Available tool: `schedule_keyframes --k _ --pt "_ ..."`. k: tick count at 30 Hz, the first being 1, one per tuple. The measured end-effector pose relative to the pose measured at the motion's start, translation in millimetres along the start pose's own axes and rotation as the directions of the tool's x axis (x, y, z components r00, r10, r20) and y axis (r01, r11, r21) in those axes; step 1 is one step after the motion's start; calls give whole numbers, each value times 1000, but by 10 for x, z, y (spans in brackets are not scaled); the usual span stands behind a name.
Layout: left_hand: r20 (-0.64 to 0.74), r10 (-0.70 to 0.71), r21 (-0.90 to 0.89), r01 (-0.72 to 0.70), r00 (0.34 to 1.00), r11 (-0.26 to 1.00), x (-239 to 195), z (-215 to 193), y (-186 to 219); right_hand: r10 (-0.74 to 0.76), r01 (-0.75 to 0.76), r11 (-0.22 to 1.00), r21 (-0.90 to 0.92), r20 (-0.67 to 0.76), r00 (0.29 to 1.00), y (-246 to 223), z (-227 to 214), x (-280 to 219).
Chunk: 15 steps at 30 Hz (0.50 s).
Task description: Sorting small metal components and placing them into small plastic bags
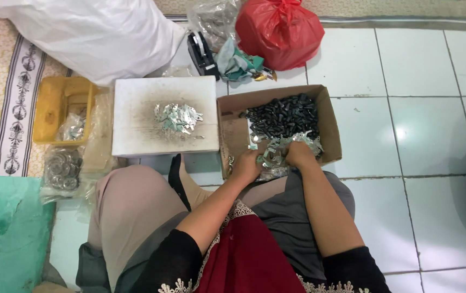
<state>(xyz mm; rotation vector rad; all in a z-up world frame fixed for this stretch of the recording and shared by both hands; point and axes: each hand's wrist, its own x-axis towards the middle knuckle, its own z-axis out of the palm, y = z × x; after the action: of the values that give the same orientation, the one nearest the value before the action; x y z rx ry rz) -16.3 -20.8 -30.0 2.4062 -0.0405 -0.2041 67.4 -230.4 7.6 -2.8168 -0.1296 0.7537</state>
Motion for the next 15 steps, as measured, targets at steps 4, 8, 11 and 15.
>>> schedule_keyframes --k 4,8,11,15 --pt "17 -25 51 25 1000 998 -13 -16 23 51 -50 998 -39 41 998 65 91 85" --pt "60 12 91 -18 998 996 -54 -272 204 -6 9 998 -63 56 998 -178 -6 38" --pt "89 31 131 -43 996 990 -61 -306 258 -73 78 992 -100 60 996 -342 -126 -75" --pt "135 39 132 -57 990 990 -68 -350 320 -163 170 969 -179 51 985 -598 -325 -391"
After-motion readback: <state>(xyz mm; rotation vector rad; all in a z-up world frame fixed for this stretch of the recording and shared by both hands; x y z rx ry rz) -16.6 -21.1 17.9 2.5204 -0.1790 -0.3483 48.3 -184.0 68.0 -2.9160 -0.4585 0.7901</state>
